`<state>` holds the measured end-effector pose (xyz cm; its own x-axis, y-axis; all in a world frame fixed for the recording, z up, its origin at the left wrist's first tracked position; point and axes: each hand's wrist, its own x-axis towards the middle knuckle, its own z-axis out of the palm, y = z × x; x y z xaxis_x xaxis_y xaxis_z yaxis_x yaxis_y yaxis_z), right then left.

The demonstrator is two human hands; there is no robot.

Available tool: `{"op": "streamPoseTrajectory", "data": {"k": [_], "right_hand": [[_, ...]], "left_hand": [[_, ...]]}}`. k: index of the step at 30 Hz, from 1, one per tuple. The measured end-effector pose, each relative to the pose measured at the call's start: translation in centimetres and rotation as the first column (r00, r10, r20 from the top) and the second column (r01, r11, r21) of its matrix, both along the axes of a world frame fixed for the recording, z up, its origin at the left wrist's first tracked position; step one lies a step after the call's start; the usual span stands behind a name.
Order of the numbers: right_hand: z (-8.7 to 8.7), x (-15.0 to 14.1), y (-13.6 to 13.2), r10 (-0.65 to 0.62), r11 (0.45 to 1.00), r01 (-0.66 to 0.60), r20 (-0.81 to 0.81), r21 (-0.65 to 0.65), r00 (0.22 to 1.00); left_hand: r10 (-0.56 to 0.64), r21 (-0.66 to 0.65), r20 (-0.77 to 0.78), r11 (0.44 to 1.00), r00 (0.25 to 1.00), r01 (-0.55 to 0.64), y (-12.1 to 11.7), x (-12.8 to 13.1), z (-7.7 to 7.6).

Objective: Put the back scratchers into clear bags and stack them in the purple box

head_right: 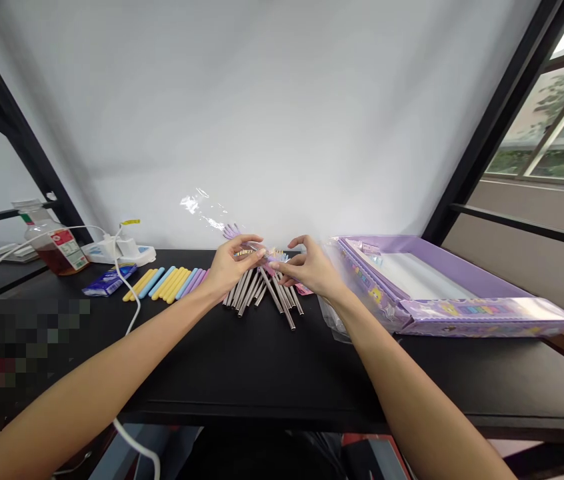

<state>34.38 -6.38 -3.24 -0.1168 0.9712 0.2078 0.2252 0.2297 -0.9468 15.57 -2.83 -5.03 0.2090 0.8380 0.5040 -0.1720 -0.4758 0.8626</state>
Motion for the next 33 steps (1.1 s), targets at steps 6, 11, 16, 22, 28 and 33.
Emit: {"op": "streamPoseTrajectory", "data": {"k": [6,11,16,22,28,33], "right_hand": [[1.2,2.3,-0.2,0.093,0.995,-0.087,0.135,-0.056,0.986],[1.8,2.9,-0.4,0.206,0.975,-0.219,0.227,0.035,0.952],[0.9,1.8,-0.1,0.070,0.966,-0.140,0.302,0.217,0.951],[-0.2,1.3,0.5,-0.252,0.881,0.048,0.382,0.471,0.889],[0.3,1.5,0.2,-0.071,0.914,-0.051,0.282,0.402,0.957],[1.1,2.2,-0.4,0.162,0.929,-0.220,0.206,0.298,0.965]], "left_hand": [[0.142,-0.037,0.087,0.990,0.986,-0.139,1.2,-1.2,0.7],[0.196,-0.147,0.175,0.974,0.965,-0.171,1.7,-2.3,1.4],[0.084,-0.141,0.107,0.988,0.991,-0.068,0.7,-1.3,1.1],[-0.054,0.029,-0.110,0.998,0.992,0.058,-0.5,-0.3,0.6],[-0.121,-0.072,-0.052,0.991,0.991,0.117,-0.4,-0.9,1.4],[-0.118,-0.115,0.004,0.986,0.993,0.117,-0.2,-1.4,1.8]]}}
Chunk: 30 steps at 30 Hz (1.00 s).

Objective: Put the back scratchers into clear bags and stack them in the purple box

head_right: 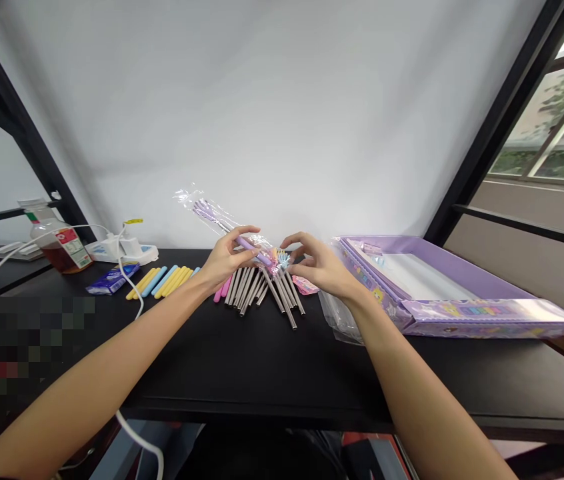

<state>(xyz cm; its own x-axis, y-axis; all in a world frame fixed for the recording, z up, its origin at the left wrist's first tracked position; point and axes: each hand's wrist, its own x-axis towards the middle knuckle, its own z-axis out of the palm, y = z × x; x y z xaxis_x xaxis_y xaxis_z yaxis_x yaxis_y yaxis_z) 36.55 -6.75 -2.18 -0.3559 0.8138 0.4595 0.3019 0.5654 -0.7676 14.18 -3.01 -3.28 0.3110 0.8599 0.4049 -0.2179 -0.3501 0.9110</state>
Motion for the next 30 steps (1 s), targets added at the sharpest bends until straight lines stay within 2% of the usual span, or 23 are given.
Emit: {"op": "streamPoseTrajectory", "data": {"k": [4,8,13,17,20,23,25,26,28,29,30], "right_hand": [[0.0,0.2,0.0,0.086,0.996,-0.087,0.024,0.025,0.996],[0.1,-0.4,-0.2,0.019,0.997,-0.026,0.093,0.067,0.995],[-0.4,-1.2,0.3,-0.110,0.991,0.109,0.018,0.073,0.994],[-0.6,-0.9,0.7,-0.125,0.989,0.121,-0.044,-0.086,0.991],[-0.3,-0.3,0.5,-0.101,0.973,0.096,-0.013,-0.212,0.995],[0.2,0.4,0.1,0.008,0.937,0.030,0.108,-0.349,0.994],[0.5,0.6,-0.3,0.168,0.892,-0.074,0.175,-0.445,0.970],[0.7,0.7,-0.5,0.257,0.862,-0.127,0.207,-0.490,0.944],[0.9,0.7,-0.7,0.381,0.816,-0.185,0.269,-0.548,0.885],[1.0,0.8,-0.8,0.388,0.818,-0.178,0.296,-0.547,0.873],[1.0,0.9,-0.7,0.343,0.847,-0.143,0.320,-0.512,0.883]], "left_hand": [[-0.019,-0.071,0.034,0.997,0.999,0.021,0.0,-0.3,0.2],[-0.092,-0.100,0.009,0.991,0.996,0.092,-0.2,-0.2,-0.1],[-0.184,-0.018,-0.113,0.983,0.976,0.184,-0.5,0.2,-0.6],[-0.171,0.049,-0.171,0.982,0.970,0.181,-1.0,0.5,-0.4],[-0.115,0.054,-0.178,0.990,0.977,0.127,-0.9,0.5,-0.1],[0.046,0.030,-0.109,0.999,0.993,-0.043,0.1,0.0,0.0],[0.166,0.023,-0.083,0.986,0.983,-0.165,1.1,-0.5,-0.2],[0.191,0.031,-0.087,0.981,0.978,-0.189,1.5,-0.8,-0.4],[0.146,0.047,-0.140,0.989,0.979,-0.141,2.1,-1.3,-1.0],[0.095,0.047,-0.182,0.995,0.979,-0.088,2.2,-1.4,-1.3],[0.044,0.044,-0.227,0.998,0.973,-0.034,2.2,-1.4,-1.5]]}}
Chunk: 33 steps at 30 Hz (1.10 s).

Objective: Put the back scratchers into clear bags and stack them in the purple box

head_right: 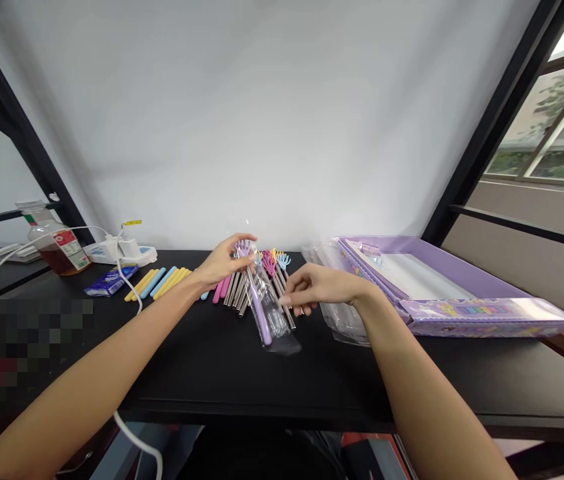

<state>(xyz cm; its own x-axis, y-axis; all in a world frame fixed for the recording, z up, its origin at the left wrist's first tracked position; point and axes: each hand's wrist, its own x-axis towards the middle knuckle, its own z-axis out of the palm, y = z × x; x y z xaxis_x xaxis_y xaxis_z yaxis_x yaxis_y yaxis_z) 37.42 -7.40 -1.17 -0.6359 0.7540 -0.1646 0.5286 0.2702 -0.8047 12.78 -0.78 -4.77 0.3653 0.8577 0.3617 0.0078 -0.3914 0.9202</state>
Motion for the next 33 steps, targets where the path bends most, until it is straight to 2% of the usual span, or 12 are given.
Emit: {"op": "streamPoseTrajectory", "data": {"k": [2,4,5,6,7,11,15,17,21,25,29,33], "right_hand": [[-0.3,0.4,0.6,-0.197,0.960,0.193,-0.001,0.204,0.980],[-0.9,1.1,1.5,-0.427,0.812,0.376,0.016,0.447,0.904],[-1.3,1.4,1.9,-0.505,0.741,0.408,0.043,0.533,0.862],[-1.8,1.7,2.4,-0.549,0.704,0.407,0.082,0.582,0.832],[-2.2,1.9,2.7,-0.570,0.694,0.394,0.125,0.603,0.812],[-3.3,2.1,3.5,-0.585,0.719,0.348,0.254,0.601,0.770],[-3.6,1.9,3.7,-0.577,0.736,0.333,0.288,0.589,0.764],[-3.6,1.9,3.8,-0.596,0.723,0.347,0.288,0.597,0.749],[-3.7,2.0,3.8,-0.629,0.708,0.369,0.301,0.601,0.717],[-3.7,1.9,3.7,-0.621,0.696,0.370,0.256,0.616,0.741],[-3.4,1.7,3.7,-0.611,0.704,0.430,0.173,0.565,0.773],[-3.1,1.8,3.7,-0.618,0.687,0.477,0.096,0.549,0.780]], "left_hand": [[-0.063,-0.001,-0.088,0.998,0.994,0.063,-0.3,0.2,-0.3],[-0.092,0.010,-0.143,0.995,0.985,0.094,-0.9,0.4,-0.3],[-0.104,0.028,-0.163,0.993,0.981,0.110,-1.2,0.5,-0.2],[-0.117,0.056,-0.187,0.990,0.975,0.130,-1.4,0.6,-0.2],[-0.126,0.094,-0.215,0.984,0.968,0.149,-1.5,0.6,-0.1],[-0.091,0.258,-0.369,0.946,0.925,0.196,-1.5,0.5,-0.3],[-0.018,0.315,-0.487,0.929,0.873,0.195,-1.3,0.6,-0.7],[0.031,0.343,-0.510,0.924,0.860,0.171,-1.3,0.7,-0.7],[0.131,0.375,-0.472,0.925,0.872,0.064,-1.0,0.6,-0.7],[0.201,0.354,-0.417,0.934,0.887,-0.045,0.2,0.3,-1.3],[0.235,0.364,-0.327,0.925,0.915,-0.108,1.1,0.0,-2.1],[0.279,0.403,-0.273,0.902,0.921,-0.154,1.0,0.0,-1.9]]}}
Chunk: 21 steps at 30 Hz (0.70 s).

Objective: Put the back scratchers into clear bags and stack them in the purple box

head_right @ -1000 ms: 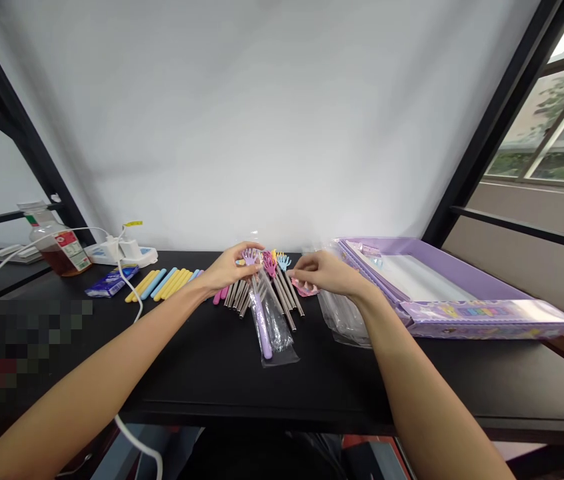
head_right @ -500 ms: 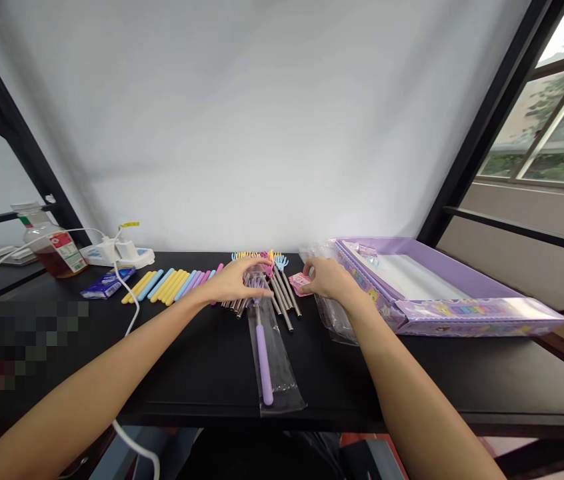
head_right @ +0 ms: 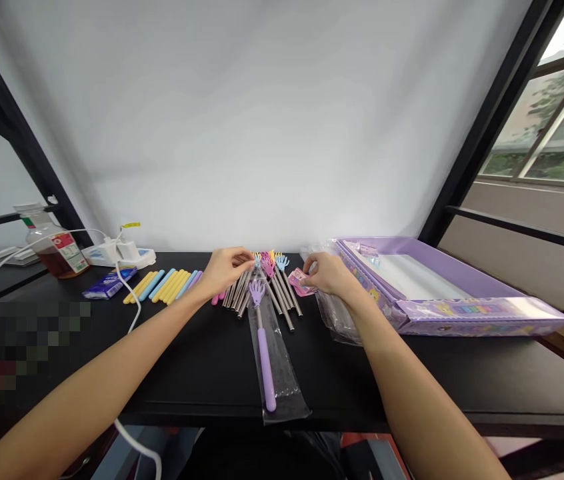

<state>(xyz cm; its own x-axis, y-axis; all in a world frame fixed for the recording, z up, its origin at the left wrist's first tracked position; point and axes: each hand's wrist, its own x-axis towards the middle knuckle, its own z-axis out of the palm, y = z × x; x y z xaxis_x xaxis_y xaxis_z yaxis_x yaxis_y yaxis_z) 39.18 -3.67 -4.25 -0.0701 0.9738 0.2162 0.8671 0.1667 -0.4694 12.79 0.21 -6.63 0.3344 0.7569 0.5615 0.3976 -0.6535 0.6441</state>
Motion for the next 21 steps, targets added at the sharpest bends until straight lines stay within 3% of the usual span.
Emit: {"op": "streamPoseTrajectory", "data": {"k": [9,13,17,21], "right_hand": [[-0.4,0.6,0.2,-0.106,0.986,0.102,0.025,0.133,0.994],[0.2,0.2,-0.3,-0.120,0.979,0.118,0.001,0.169,0.993],[1.4,-1.4,-1.6,0.143,0.969,-0.095,-0.202,0.228,0.969],[1.4,-3.5,-2.3,0.406,0.889,-0.328,-0.218,0.319,0.888]], "left_hand": [[0.001,0.008,0.004,1.000,1.000,-0.001,-0.9,0.4,0.6],[0.015,-0.015,0.018,1.000,1.000,-0.014,-0.9,0.4,0.7],[0.041,-0.111,0.095,0.993,0.995,-0.030,-0.5,0.6,0.4],[-0.013,-0.241,0.247,0.968,0.969,0.075,0.0,1.0,-0.1]]}}
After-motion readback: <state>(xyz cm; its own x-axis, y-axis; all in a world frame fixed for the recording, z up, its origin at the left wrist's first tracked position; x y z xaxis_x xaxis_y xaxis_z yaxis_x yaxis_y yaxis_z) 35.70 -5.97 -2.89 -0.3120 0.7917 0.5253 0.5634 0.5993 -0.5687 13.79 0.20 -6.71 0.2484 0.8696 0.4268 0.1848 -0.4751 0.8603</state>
